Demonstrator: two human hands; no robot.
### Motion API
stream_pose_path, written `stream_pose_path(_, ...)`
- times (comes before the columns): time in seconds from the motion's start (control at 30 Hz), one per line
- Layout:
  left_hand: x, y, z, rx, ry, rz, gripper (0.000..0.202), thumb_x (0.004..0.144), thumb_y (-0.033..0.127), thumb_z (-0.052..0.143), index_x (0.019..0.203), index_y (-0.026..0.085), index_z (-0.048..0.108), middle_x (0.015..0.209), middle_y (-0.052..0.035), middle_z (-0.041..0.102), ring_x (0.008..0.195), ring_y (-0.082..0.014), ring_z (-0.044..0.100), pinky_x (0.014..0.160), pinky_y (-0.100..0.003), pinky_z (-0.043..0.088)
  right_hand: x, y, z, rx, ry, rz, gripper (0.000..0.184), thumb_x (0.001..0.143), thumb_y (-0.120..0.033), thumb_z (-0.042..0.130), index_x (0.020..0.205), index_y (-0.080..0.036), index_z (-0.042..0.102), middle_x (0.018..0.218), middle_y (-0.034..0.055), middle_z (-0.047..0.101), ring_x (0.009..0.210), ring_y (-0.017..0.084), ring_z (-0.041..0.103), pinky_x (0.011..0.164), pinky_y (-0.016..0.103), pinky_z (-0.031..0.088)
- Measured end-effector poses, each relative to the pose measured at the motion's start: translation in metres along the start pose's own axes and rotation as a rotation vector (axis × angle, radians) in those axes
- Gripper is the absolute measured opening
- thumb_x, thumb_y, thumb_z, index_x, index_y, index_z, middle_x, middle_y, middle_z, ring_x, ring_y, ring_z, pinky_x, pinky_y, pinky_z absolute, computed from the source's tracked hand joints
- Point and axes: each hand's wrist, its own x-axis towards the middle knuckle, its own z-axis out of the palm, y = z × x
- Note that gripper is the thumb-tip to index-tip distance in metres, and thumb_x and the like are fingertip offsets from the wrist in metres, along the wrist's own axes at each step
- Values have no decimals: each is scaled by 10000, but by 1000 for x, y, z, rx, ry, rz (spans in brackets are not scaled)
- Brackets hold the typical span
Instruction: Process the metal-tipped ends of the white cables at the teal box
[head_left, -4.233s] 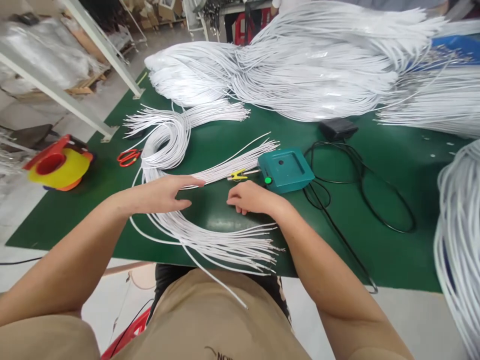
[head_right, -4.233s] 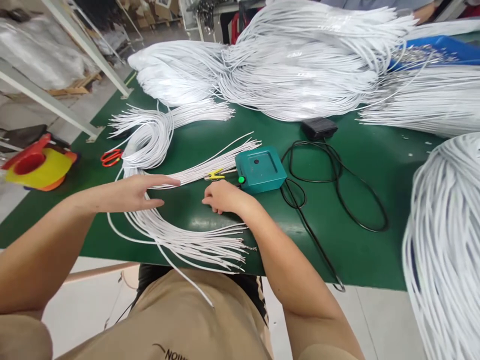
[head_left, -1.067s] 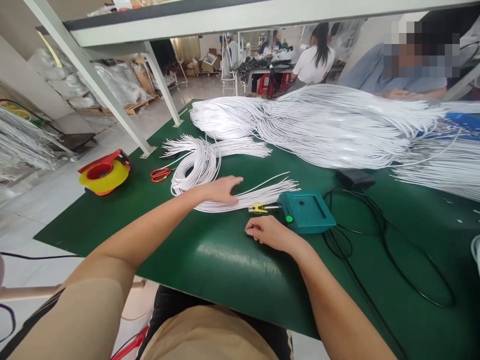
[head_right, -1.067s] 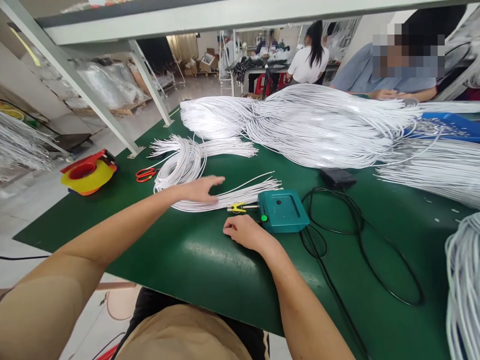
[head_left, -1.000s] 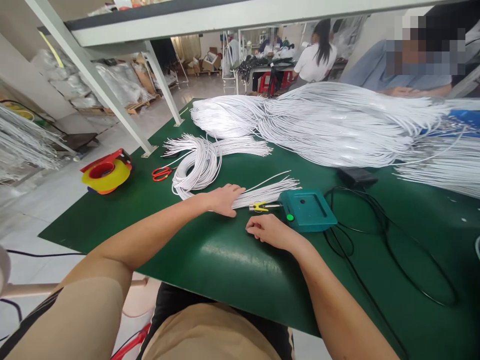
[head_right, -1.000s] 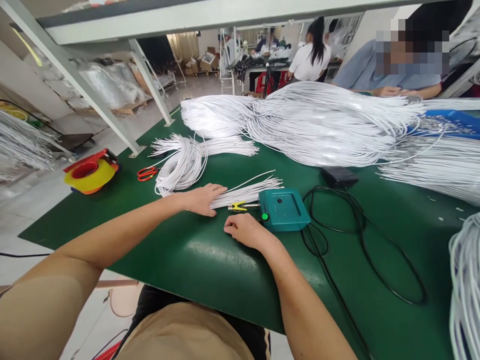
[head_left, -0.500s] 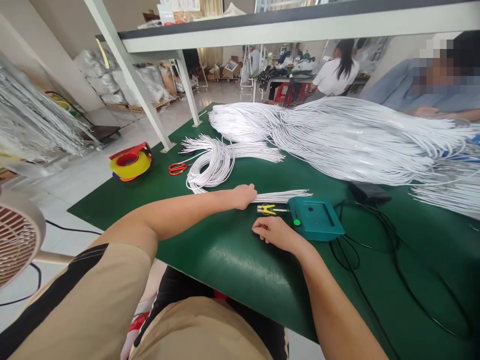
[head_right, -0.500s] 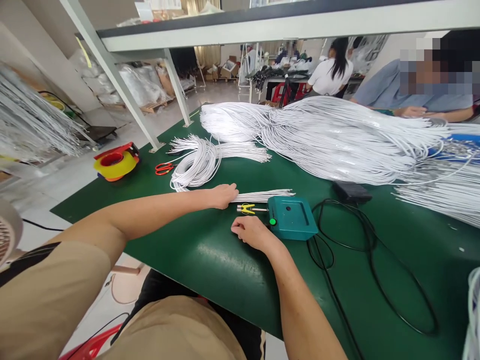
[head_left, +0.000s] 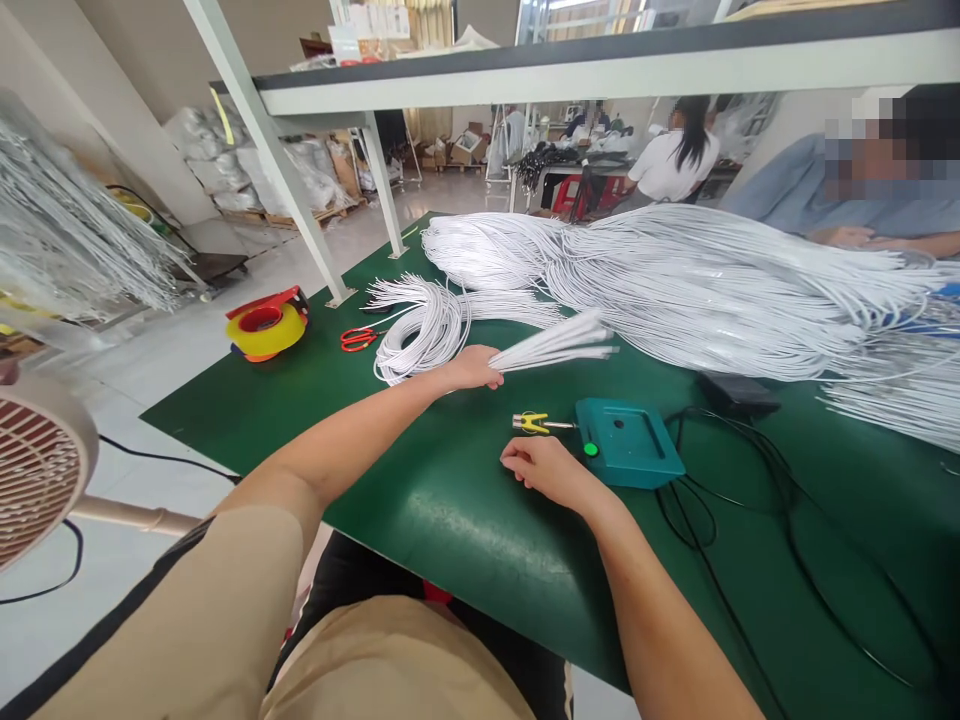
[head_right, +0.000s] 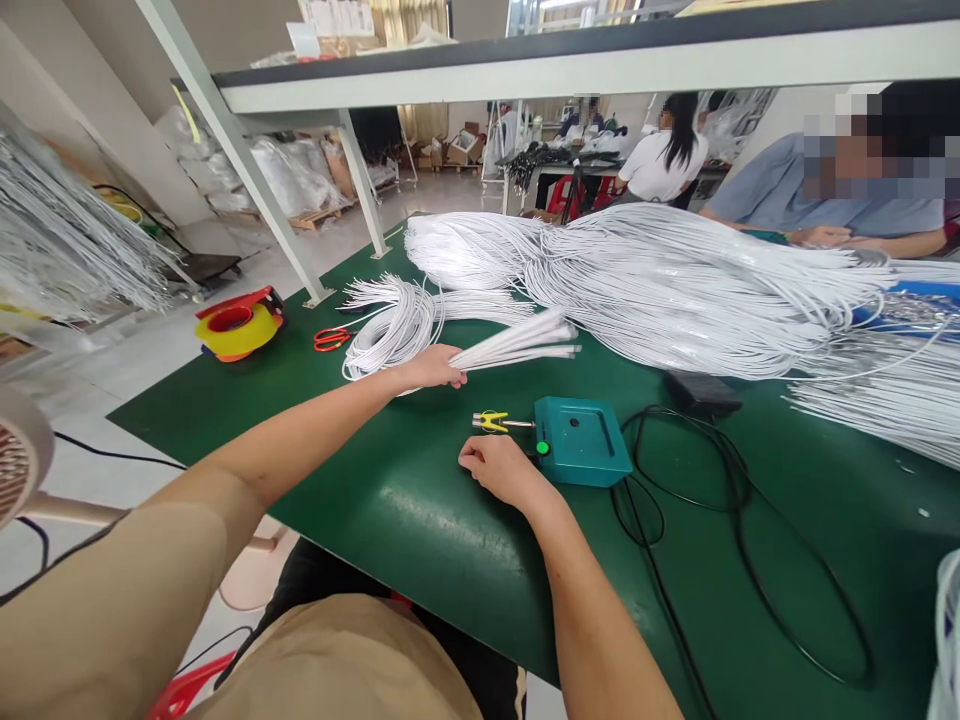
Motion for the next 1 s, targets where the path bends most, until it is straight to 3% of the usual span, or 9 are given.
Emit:
stream_pose_path(0.13, -29, -4, -14, -204, 151, 31, 287, 811, 148, 459, 1058, 141, 605, 1066, -71, 720, 941, -128, 696, 845, -245, 545, 9, -10, 8, 247, 227, -61, 313, 835, -347, 578, 1095, -196, 661, 966, 81, 712, 874, 194, 669, 829, 351, 524)
stream_pose_path(0.23, -59, -5, -2, -305, 190, 78, 195, 771, 157, 517, 925, 168, 636, 946, -29, 732, 907, -145, 690, 851, -264, 534, 17, -24, 11, 677, 392, -129, 711, 705, -421, 739, 1342, -215, 501, 1333, 135, 594, 1224, 244, 569, 1020, 405, 461)
stream_pose_path(0.3, -78, -4, 11, -256, 169, 89, 159, 787, 208, 528, 886, 194, 651, 903, -14, 728, 880, -179, 680, 822, -308, 530, 21, -35, 10, 926, 453, -174, 795, 678, -434, 776, 1375, -250, 441, 1448, 114, 504, 1350, 240, 461, 1094, 408, 402)
stream_pose_path(0.37, -95, -4, 19, -167, 103, 93, 233, 808, 250, 532, 1000, 211, 659, 969, -31, 723, 916, -214, 670, 837, -351, 520, 23, -45, 11, 1128, 505, -178, 681, 722, -423, 753, 1320, -271, 465, 1352, 78, 590, 1313, 214, 502, 1103, 397, 395)
stream_pose_path(0.43, -106, -6, 17, -182, -43, 172, 525, 736, 334, 672, 1242, 224, 584, 1201, -66, 671, 1054, -259, 641, 925, -387, 498, 24, -52, 12, 1275, 540, -147, 499, 736, -393, 740, 1172, -249, 545, 949, 21, 708, 1070, 192, 651, 1057, 386, 440)
stream_pose_path(0.5, -111, -12, 4, -316, -120, 173, 770, 702, 385, 731, 1404, 236, 453, 1400, -92, 554, 1250, -284, 550, 1054, -409, 430, 24, -56, 14, 1303, 518, -133, 333, 722, -375, 741, 983, -230, 595, 575, -73, 544, 741, 159, 657, 982, 385, 488)
stream_pose_path(0.6, -102, -16, -18, -648, -29, 74, 773, 758, 459, 696, 1432, 201, 419, 1448, -136, 507, 1355, -284, 467, 1118, -435, 374, 25, -60, 14, 1219, 336, -145, 245, 695, -350, 760, 821, -210, 604, 467, -108, 431, 539, 109, 525, 899, 364, 515)
stream_pose_path(0.8, -65, 24, -18, -917, -228, 217, 606, 669, 391, 798, 1205, 189, 601, 1184, -108, 686, 1108, -260, 648, 933, -381, 520, 31, -70, 20, 1032, 5, -122, 181, 686, -315, 751, 701, -181, 630, 503, -66, 494, 533, 116, 499, 773, 351, 543)
stream_pose_path(1.0, -48, 34, 1, -1228, -256, -3, 330, 711, 332, 787, 910, 140, 608, 797, -57, 698, 752, -157, 690, 676, -273, 551, 21, -53, 5, 893, -22, -47, 382, 628, -285, 825, 974, -189, 696, 957, 39, 710, 934, 217, 656, 926, 396, 510)
